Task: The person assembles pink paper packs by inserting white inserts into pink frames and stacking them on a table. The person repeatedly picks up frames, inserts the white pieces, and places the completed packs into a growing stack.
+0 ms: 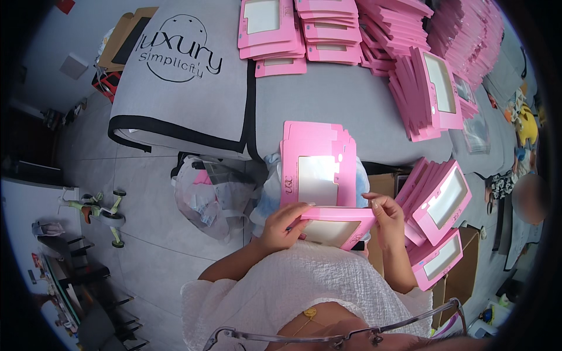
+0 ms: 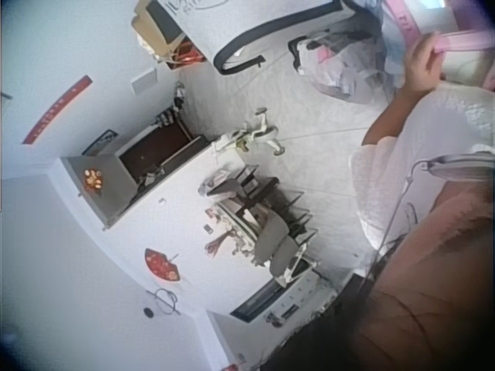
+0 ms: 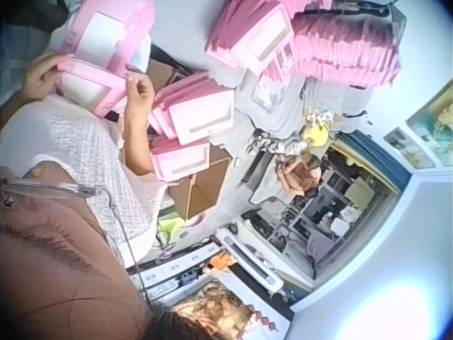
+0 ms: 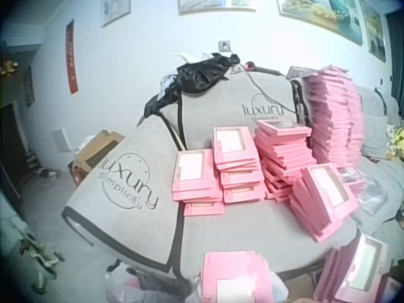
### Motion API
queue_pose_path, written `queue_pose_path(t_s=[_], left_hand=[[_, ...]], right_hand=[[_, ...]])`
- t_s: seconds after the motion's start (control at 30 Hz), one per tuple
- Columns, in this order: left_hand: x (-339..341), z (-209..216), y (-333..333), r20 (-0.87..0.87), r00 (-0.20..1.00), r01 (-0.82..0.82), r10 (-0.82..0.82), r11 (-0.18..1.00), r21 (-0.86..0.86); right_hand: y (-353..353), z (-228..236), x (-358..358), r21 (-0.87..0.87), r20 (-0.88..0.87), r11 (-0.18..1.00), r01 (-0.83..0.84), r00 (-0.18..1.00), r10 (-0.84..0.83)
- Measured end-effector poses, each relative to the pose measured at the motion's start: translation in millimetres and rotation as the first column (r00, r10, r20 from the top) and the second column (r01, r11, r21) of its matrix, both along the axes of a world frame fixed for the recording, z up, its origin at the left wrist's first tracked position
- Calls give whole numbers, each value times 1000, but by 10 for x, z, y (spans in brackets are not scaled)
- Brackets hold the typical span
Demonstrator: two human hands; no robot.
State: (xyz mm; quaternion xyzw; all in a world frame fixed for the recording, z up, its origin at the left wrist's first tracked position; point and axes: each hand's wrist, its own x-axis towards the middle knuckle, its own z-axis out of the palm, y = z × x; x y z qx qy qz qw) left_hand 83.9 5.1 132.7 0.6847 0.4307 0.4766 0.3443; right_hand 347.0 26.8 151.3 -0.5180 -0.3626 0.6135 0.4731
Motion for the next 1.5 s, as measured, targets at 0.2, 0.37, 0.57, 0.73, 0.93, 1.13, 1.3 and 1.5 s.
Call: queue_pose_path(t_s=[0.2, 0.37, 0.57, 0.73, 0.93, 1.13, 1.3, 1.5], left_hand=[[9, -41, -7, -11, 999, 46, -46, 999, 6], [49, -284, -76, 150, 987, 118, -60, 901, -417], [-32, -802, -161, -10, 983, 150, -182, 841, -520], [-95, -612, -81, -10, 998, 44, -62, 817, -575], [-504, 70, 1553, 125, 942, -290, 311, 944, -159], [-1299, 584, 3416, -121, 782, -618, 611, 785, -29], [-724, 251, 2992, -221, 841, -459, 494, 867, 192], [-288, -981, 937, -248, 920, -328, 305, 943, -56]], right_hand=[[104, 39, -55, -139, -171, 986, -94, 983, 69], [103, -80, -152, 114, -235, 993, -5, 972, 32], [-199, -891, 22, 250, 378, 924, -288, 908, 180], [64, -821, -100, 322, 303, 928, -189, 949, 88], [641, -466, -216, 339, 371, 930, -145, 929, 9], [667, -750, -340, 369, 529, 921, -122, 842, -100], [415, -846, -285, 354, 708, 924, -143, 686, -165], [240, -826, -457, 397, 805, 888, -234, 553, -214]])
